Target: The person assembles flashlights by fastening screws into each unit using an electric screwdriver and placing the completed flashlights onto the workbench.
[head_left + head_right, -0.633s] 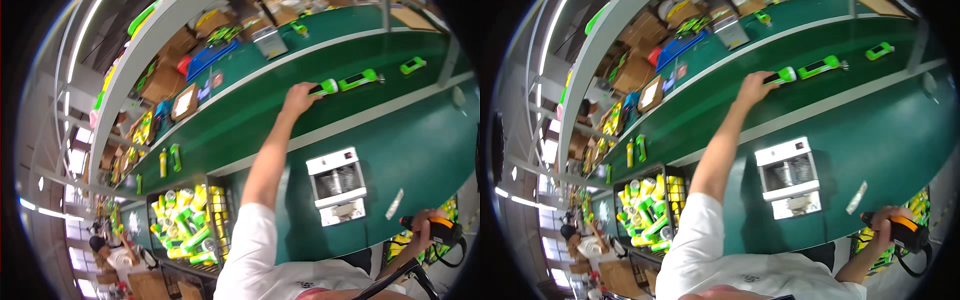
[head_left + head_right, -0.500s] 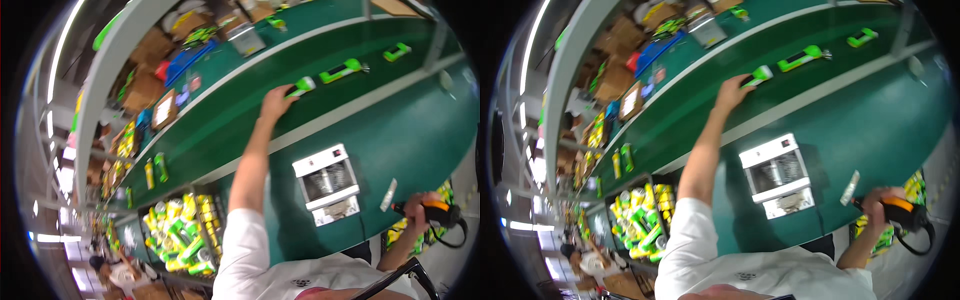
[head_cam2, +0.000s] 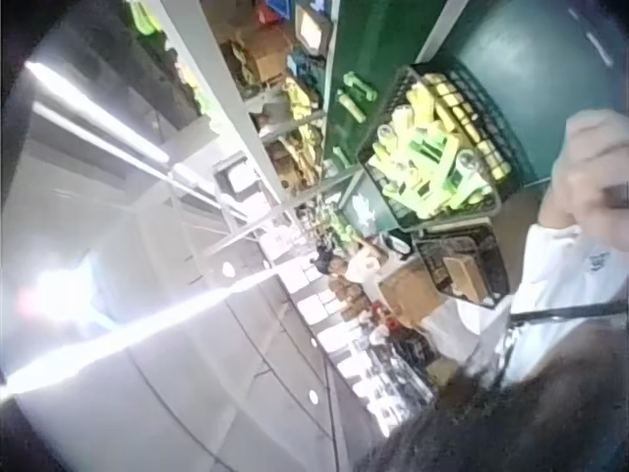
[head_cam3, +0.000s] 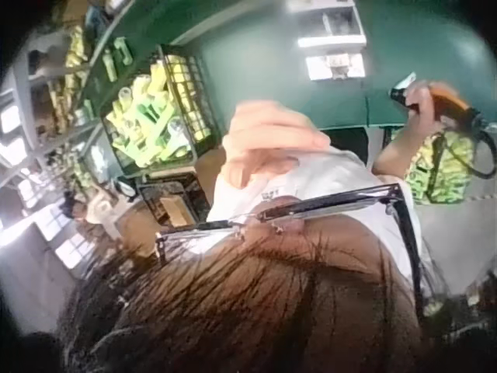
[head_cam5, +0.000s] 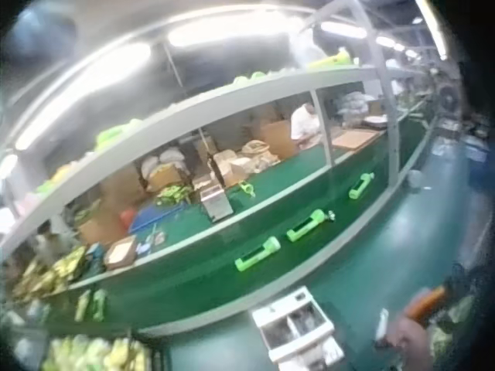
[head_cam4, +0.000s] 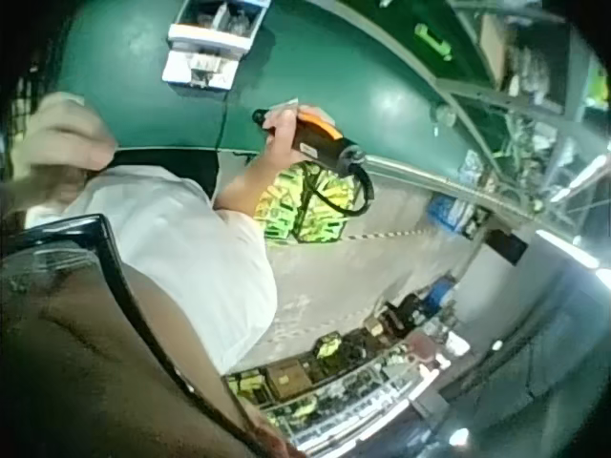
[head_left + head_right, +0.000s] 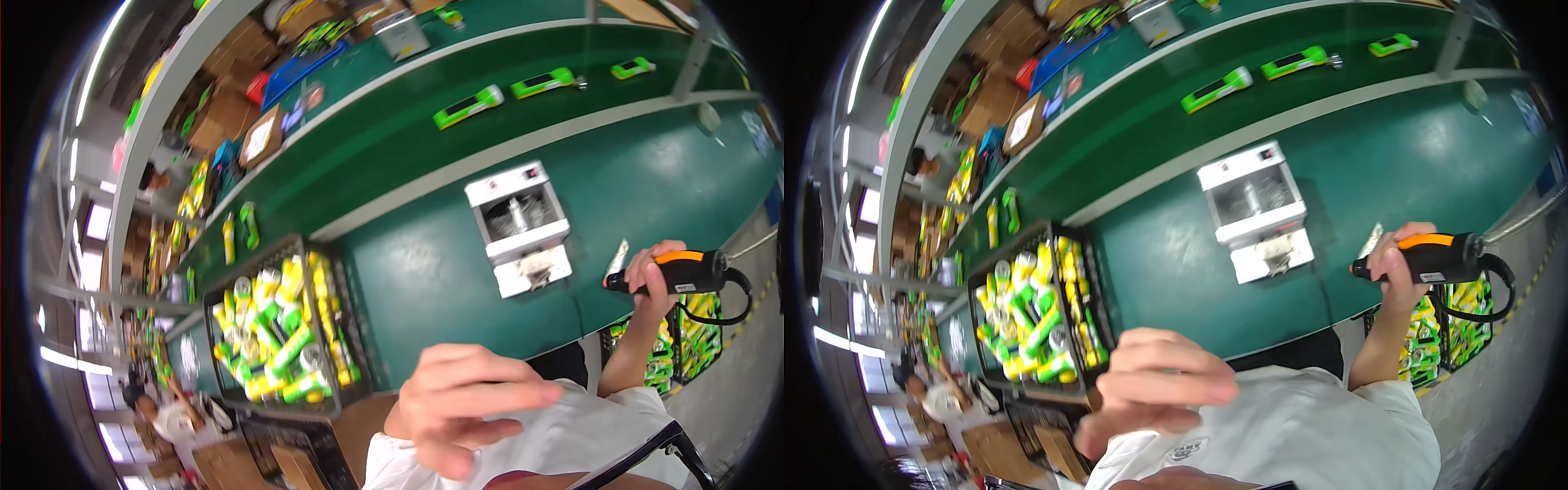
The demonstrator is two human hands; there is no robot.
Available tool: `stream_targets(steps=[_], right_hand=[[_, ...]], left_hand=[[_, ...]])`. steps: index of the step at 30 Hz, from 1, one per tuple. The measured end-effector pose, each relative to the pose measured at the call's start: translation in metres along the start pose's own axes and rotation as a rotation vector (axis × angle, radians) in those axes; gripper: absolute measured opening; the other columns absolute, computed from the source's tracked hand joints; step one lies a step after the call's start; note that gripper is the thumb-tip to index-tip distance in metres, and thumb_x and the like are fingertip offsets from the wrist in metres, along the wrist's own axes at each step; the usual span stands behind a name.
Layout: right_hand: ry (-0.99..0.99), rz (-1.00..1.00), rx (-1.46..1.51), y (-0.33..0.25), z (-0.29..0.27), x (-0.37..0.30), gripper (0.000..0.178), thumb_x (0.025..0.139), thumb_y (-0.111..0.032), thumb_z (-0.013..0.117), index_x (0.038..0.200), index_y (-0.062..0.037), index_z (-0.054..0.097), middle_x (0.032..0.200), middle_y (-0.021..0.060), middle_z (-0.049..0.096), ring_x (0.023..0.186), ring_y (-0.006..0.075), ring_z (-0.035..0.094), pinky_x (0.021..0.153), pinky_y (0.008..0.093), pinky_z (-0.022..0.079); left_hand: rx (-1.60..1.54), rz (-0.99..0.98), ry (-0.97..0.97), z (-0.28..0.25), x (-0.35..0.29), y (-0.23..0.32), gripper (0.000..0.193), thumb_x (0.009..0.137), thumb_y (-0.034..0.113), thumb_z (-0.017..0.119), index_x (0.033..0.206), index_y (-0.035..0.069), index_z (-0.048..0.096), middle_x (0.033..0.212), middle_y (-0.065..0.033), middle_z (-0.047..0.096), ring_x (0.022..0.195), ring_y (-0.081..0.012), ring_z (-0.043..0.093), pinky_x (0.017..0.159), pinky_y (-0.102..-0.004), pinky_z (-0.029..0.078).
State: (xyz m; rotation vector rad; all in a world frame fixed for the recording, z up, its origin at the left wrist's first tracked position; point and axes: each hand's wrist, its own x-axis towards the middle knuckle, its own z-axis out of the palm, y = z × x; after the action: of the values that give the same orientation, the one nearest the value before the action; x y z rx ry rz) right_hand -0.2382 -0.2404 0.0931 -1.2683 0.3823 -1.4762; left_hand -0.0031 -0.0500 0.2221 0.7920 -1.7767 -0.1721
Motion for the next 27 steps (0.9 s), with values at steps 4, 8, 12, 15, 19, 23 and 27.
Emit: stream_targets(steps=[4, 8, 12, 15, 19, 23, 27], right_hand=[[-0.104, 0.048, 0.081, 0.004, 0.005, -0.01, 0.024, 0.093, -0.006, 0.06, 0.111, 0.0009, 0.046, 0.065, 0.0028, 0.046, 0.05, 0.0122, 0.045, 0.052, 0.0275, 0.044], [-0.19, 0.049, 0.103, 0.004, 0.016, -0.015, 0.024, 0.095, -0.008, 0.057, 0.115, 0.0008, 0.046, 0.069, 0.0044, 0.046, 0.052, 0.0122, 0.043, 0.053, 0.0293, 0.043], [-0.21, 0.063, 0.131, 0.005, 0.019, -0.022, 0.026, 0.095, -0.01, 0.056, 0.117, 0.0019, 0.046, 0.069, 0.0042, 0.045, 0.052, 0.0126, 0.044, 0.054, 0.0293, 0.043], [-0.217, 0.092, 0.122, 0.017, 0.019, -0.03, 0.027, 0.095, -0.009, 0.056, 0.117, 0.002, 0.046, 0.069, 0.0029, 0.045, 0.054, 0.0125, 0.044, 0.056, 0.0291, 0.043], [-0.252, 0.064, 0.156, 0.012, 0.006, -0.024, 0.027, 0.096, -0.011, 0.054, 0.119, 0.0011, 0.046, 0.069, 0.002, 0.044, 0.054, 0.0122, 0.043, 0.058, 0.029, 0.042], [-0.215, 0.066, 0.12, 0.007, -0.01, -0.023, 0.026, 0.096, -0.011, 0.054, 0.118, 0.0017, 0.047, 0.067, 0.0026, 0.043, 0.054, 0.0124, 0.043, 0.057, 0.0288, 0.042], [-0.082, 0.093, -0.014, -0.001, -0.001, -0.031, 0.028, 0.095, -0.013, 0.057, 0.117, 0.0006, 0.047, 0.069, 0.0017, 0.045, 0.056, 0.011, 0.044, 0.056, 0.028, 0.041]], left_hand=[[0.074, 0.064, 0.112, 0.007, -0.031, 0.036, 0.067, 0.108, 0.025, 0.046, 0.165, 0.03, 0.013, 0.095, -0.0181, 0.077, 0.068, -0.0285, 0.072, 0.051, -0.0315, 0.058], [0.09, -0.033, 0.264, 0.022, -0.044, 0.073, 0.07, 0.102, 0.024, 0.053, 0.164, 0.022, 0.021, 0.09, -0.0161, 0.077, 0.066, -0.0256, 0.071, 0.047, -0.0272, 0.053], [0.125, -0.043, 0.243, 0.003, -0.062, 0.093, 0.08, 0.093, 0.012, 0.064, 0.163, 0.02, 0.024, 0.089, -0.0126, 0.078, 0.065, -0.0242, 0.071, 0.042, -0.0239, 0.05], [0.156, -0.275, 0.047, -0.017, -0.084, 0.109, 0.06, 0.093, 0.008, 0.062, 0.151, 0.013, 0.047, 0.085, -0.0144, 0.077, 0.064, -0.0254, 0.07, 0.044, -0.028, 0.054], [0.941, -0.513, 0.56, -0.041, -0.128, 0.124, 0.043, 0.088, -0.004, 0.065, 0.131, 0.004, 0.063, 0.11, -0.0189, 0.075, 0.084, -0.0346, 0.074, 0.071, -0.0395, 0.06], [1.489, -1.121, -0.107, -0.179, -0.19, 0.115, 0.048, 0.091, 0.003, 0.068, 0.138, 0.003, 0.059, 0.129, -0.0195, 0.066, 0.124, -0.0376, 0.06, 0.104, -0.0438, 0.048], [1.259, -1.327, -0.354, -0.24, -0.245, 0.08, 0.048, 0.089, 0.006, 0.072, 0.136, 0.005, 0.063, 0.12, -0.0227, 0.068, 0.111, -0.0412, 0.062, 0.097, -0.0458, 0.05]])
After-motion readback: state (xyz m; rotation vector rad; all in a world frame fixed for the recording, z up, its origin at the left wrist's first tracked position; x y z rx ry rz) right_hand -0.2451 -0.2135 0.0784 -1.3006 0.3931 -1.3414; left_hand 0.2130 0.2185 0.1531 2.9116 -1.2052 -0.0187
